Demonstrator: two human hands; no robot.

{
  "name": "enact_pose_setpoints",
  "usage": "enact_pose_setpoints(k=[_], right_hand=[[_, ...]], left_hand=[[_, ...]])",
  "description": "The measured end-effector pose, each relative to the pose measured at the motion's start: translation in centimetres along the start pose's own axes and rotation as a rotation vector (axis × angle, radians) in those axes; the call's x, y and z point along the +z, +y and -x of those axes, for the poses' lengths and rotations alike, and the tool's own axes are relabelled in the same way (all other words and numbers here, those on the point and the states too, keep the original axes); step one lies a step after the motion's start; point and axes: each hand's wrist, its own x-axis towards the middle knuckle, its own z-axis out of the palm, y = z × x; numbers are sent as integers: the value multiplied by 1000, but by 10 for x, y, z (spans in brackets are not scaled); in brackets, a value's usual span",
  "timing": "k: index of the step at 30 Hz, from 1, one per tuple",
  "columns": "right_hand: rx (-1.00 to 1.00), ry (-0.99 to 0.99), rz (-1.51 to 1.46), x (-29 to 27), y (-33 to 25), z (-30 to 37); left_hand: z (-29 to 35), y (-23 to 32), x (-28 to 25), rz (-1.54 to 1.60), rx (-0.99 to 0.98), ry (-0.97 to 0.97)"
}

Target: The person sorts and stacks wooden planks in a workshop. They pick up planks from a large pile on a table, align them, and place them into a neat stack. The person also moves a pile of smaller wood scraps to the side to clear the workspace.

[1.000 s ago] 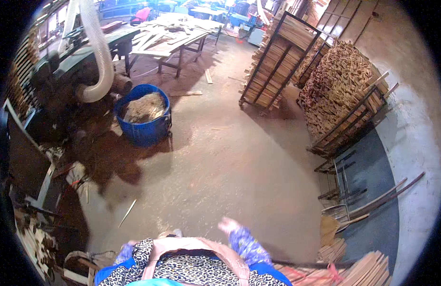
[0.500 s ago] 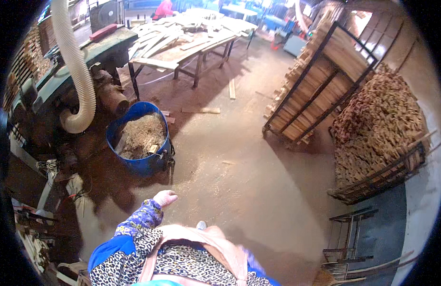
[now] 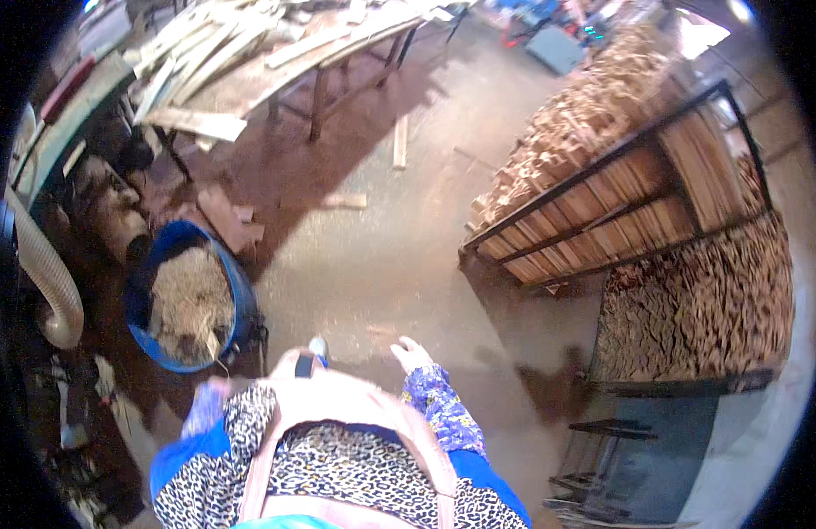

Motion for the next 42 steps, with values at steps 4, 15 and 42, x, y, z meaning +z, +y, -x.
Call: enact_pose_setpoints(k=[4,15,42], right_hand=[[339,-42,8,-28,155,-26],[247,-117,178,-308,15,-350],[128,-455,672,-864,-417,-1061]], left_hand=[[-105,268,-100,13,402,141],[-236,757,-246,22,626,203],[-608,1366,-603,331,353,268]])
